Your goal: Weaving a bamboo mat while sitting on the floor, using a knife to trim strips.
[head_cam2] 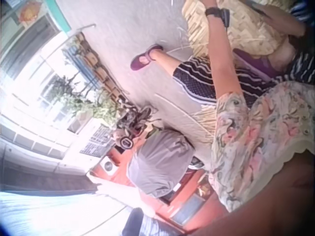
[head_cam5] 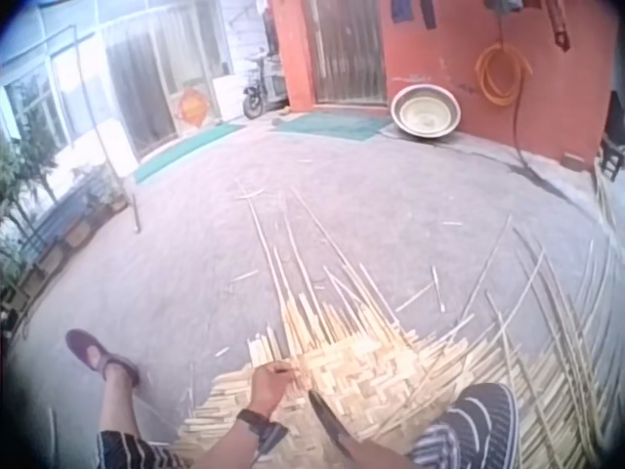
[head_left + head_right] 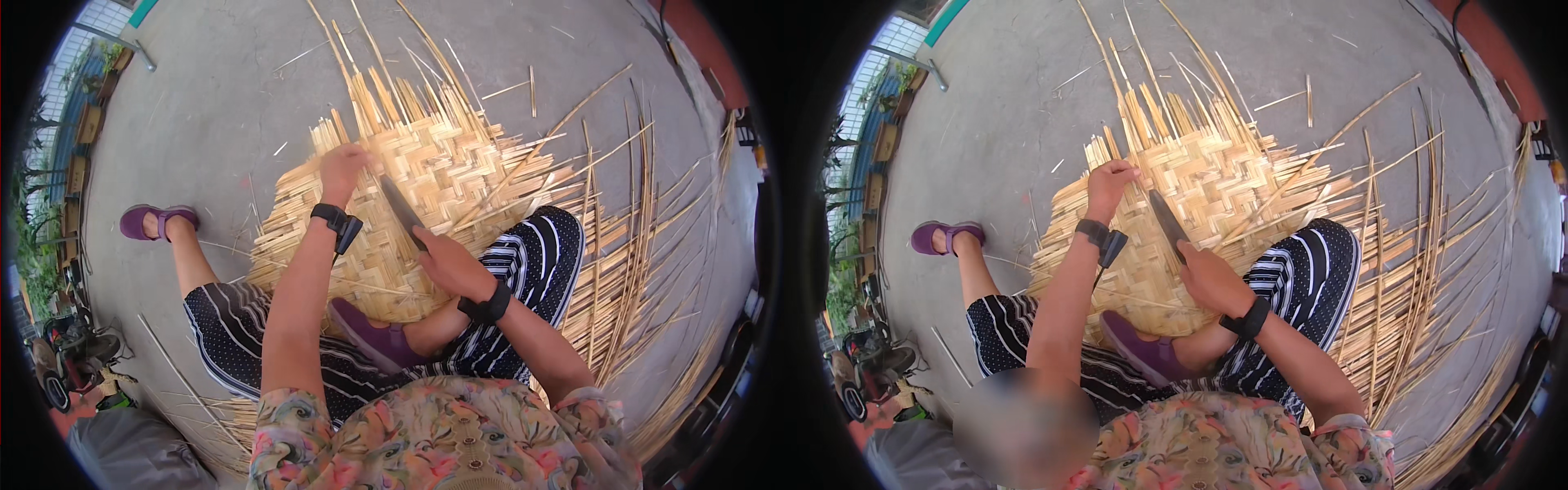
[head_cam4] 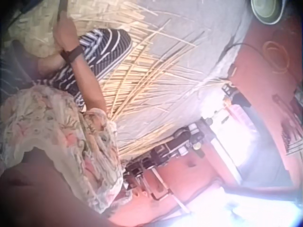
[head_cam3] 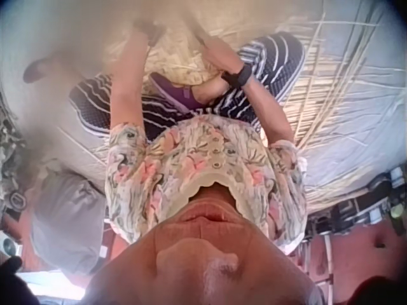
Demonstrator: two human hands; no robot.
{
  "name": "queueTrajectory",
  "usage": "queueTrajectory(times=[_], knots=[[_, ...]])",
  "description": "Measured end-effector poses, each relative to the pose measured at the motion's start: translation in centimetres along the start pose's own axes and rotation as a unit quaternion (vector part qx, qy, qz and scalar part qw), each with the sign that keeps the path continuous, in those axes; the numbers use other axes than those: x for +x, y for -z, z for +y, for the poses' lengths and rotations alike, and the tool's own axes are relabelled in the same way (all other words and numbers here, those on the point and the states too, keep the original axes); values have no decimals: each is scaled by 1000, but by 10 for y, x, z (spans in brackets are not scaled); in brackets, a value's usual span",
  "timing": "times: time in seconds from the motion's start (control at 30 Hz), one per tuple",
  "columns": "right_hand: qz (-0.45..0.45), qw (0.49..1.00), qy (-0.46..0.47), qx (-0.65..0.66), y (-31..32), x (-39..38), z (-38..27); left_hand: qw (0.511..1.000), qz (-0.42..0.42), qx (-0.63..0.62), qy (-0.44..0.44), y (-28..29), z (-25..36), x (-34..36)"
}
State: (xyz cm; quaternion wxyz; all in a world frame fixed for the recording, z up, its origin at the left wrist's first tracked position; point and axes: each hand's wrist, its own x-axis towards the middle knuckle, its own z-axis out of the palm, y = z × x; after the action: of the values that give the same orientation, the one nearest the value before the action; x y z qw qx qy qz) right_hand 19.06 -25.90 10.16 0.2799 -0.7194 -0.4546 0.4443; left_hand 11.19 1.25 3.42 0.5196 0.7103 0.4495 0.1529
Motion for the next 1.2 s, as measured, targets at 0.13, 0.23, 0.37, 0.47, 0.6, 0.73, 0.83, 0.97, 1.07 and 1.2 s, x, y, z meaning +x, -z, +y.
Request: queueTrajectory(times=[0.13,0.23,0.37,0.47,0.6,0.73,0.83,0.97,1.07,1.2], knots=[[66,997,35,-23,-23,10,5,999,35,21,-35,-2,-4,0],[95,995,18,-20,-48,16,8,996,75,34,-45,-6,-2,2],[119,992,-7,39,-61,26,2,989,122,53,-68,-11,1,0],[142,989,-6,49,-65,30,5,988,136,38,-64,-14,3,1],[131,989,2,62,-64,29,10,988,145,13,-51,-9,-4,7],[132,988,23,72,-63,31,11,987,150,-14,-49,-11,-16,11],[126,988,15,83,-59,30,12,977,135,160,-40,-22,-7,2],[111,990,5,85,-52,31,20,967,2,254,-1,-15,19,2],[109,987,33,109,-55,34,21,989,41,135,-32,4,10,21],[102,989,20,108,-53,31,21,972,-43,106,-204,8,9,33]])
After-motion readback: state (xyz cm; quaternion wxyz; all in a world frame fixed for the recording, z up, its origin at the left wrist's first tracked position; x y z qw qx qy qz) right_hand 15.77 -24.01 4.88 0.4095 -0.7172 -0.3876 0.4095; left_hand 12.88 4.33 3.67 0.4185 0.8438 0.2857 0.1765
